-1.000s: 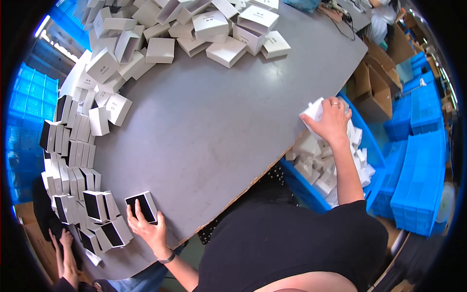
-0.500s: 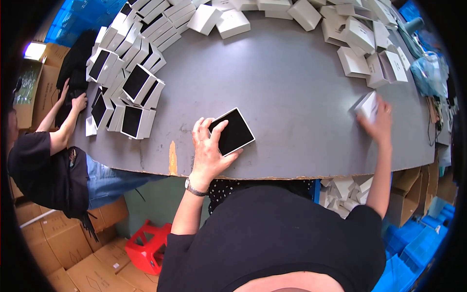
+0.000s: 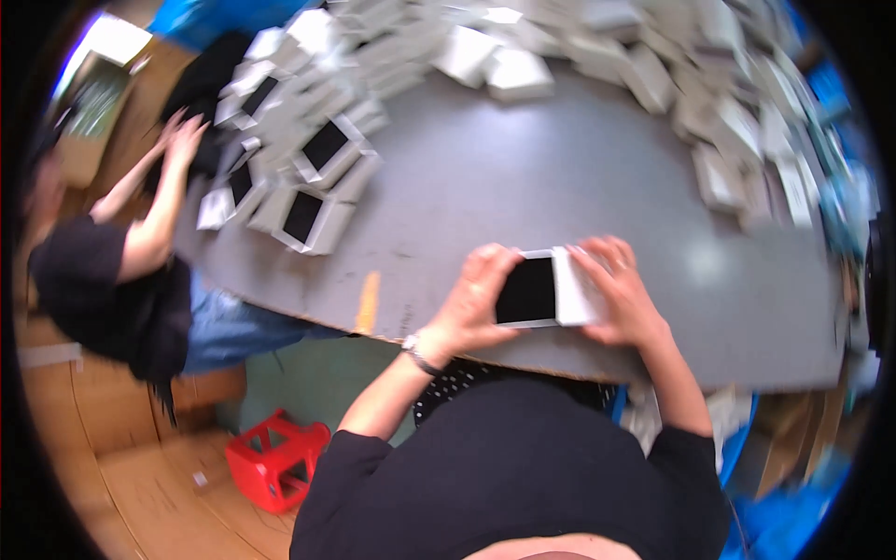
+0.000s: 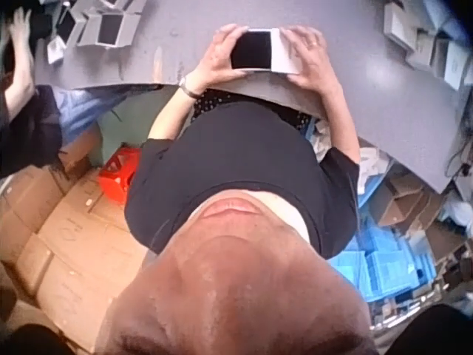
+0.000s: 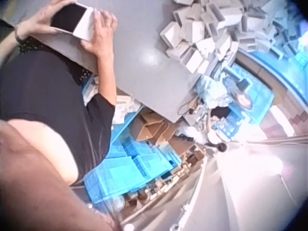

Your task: Inspecting and packaging small white product boxes into blue plastic crates in a manufacturing facility.

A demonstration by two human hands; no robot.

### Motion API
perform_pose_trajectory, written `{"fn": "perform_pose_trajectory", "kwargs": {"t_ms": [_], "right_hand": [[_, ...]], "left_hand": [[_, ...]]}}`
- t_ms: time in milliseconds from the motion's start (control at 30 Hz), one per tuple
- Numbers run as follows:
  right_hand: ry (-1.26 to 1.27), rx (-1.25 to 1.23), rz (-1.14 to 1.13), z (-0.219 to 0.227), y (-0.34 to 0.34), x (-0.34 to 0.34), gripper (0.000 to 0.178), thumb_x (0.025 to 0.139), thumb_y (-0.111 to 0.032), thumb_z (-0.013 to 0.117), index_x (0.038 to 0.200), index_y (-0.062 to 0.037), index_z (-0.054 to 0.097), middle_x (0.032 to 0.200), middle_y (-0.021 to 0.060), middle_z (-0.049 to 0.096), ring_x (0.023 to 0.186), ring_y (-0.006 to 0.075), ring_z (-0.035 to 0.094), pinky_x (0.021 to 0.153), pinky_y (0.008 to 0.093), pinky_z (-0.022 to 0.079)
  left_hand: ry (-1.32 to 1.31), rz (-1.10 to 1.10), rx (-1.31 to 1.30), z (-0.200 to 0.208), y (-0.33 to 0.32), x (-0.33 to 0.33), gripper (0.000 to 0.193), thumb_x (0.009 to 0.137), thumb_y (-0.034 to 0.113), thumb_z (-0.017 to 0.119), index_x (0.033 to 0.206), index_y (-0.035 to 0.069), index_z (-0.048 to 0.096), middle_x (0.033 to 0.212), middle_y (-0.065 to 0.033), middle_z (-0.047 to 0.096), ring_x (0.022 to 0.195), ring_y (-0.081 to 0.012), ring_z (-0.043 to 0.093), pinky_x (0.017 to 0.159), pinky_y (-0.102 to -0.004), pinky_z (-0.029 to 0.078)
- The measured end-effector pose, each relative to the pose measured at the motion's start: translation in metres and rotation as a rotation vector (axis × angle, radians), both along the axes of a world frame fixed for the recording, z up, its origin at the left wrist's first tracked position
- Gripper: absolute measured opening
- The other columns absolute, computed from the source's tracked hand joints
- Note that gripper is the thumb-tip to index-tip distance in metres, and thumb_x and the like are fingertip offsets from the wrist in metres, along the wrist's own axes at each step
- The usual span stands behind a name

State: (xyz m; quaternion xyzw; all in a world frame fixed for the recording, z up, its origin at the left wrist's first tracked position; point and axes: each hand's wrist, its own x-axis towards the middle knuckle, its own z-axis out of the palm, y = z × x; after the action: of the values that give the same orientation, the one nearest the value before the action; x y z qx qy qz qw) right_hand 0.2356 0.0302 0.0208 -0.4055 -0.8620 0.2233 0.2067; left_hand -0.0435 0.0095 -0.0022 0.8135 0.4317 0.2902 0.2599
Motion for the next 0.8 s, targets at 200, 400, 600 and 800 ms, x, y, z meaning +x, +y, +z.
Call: {"fn": "perform_pose_trajectory", "kwargs": {"t_ms": [200, 400, 600, 800], "right_hand": [[0.03, 0.091, 0.038, -0.004, 0.009, -0.014, 0.101, 0.051, -0.042, 0.082, 0.14, -0.0039, 0.053, 0.132, 0.0207, 0.047, 0.125, 0.0411, 0.043, 0.108, 0.0523, 0.038], [0.151, 0.05, 0.079, -0.014, 0.013, -0.009, 0.096, 0.049, -0.037, 0.086, 0.135, -0.0047, 0.057, 0.131, 0.0201, 0.048, 0.124, 0.0409, 0.043, 0.106, 0.0523, 0.039], [0.031, 0.129, 0.114, -0.021, 0.015, -0.002, 0.104, 0.051, -0.047, 0.085, 0.139, -0.0023, 0.051, 0.131, 0.0211, 0.046, 0.122, 0.0396, 0.045, 0.104, 0.0526, 0.04], [0.14, 0.029, 0.13, -0.021, 0.02, -0.008, 0.102, 0.053, -0.046, 0.086, 0.138, -0.0034, 0.05, 0.13, 0.021, 0.046, 0.123, 0.0395, 0.043, 0.103, 0.0527, 0.039]], "left_hand": [[-0.131, 0.008, -0.026, -0.012, -0.002, -0.008, 0.104, 0.061, 0.025, 0.09, 0.146, 0.002, 0.035, 0.142, -0.0216, 0.037, 0.134, -0.0415, 0.039, 0.114, -0.0487, 0.036], [-0.08, 0.033, 0.008, -0.014, -0.004, -0.007, 0.106, 0.059, 0.021, 0.088, 0.149, 0.003, 0.034, 0.142, -0.0227, 0.038, 0.134, -0.0425, 0.039, 0.114, -0.0491, 0.037], [-0.149, 0.024, 0.04, -0.028, 0.001, 0.001, 0.102, 0.063, 0.022, 0.087, 0.147, 0.0, 0.035, 0.14, -0.0235, 0.041, 0.131, -0.0433, 0.042, 0.112, -0.0499, 0.038], [-0.209, 0.073, 0.123, -0.038, -0.003, -0.002, 0.104, 0.06, 0.025, 0.088, 0.147, 0.001, 0.035, 0.14, -0.0229, 0.041, 0.133, -0.042, 0.041, 0.113, -0.0515, 0.036]]}}
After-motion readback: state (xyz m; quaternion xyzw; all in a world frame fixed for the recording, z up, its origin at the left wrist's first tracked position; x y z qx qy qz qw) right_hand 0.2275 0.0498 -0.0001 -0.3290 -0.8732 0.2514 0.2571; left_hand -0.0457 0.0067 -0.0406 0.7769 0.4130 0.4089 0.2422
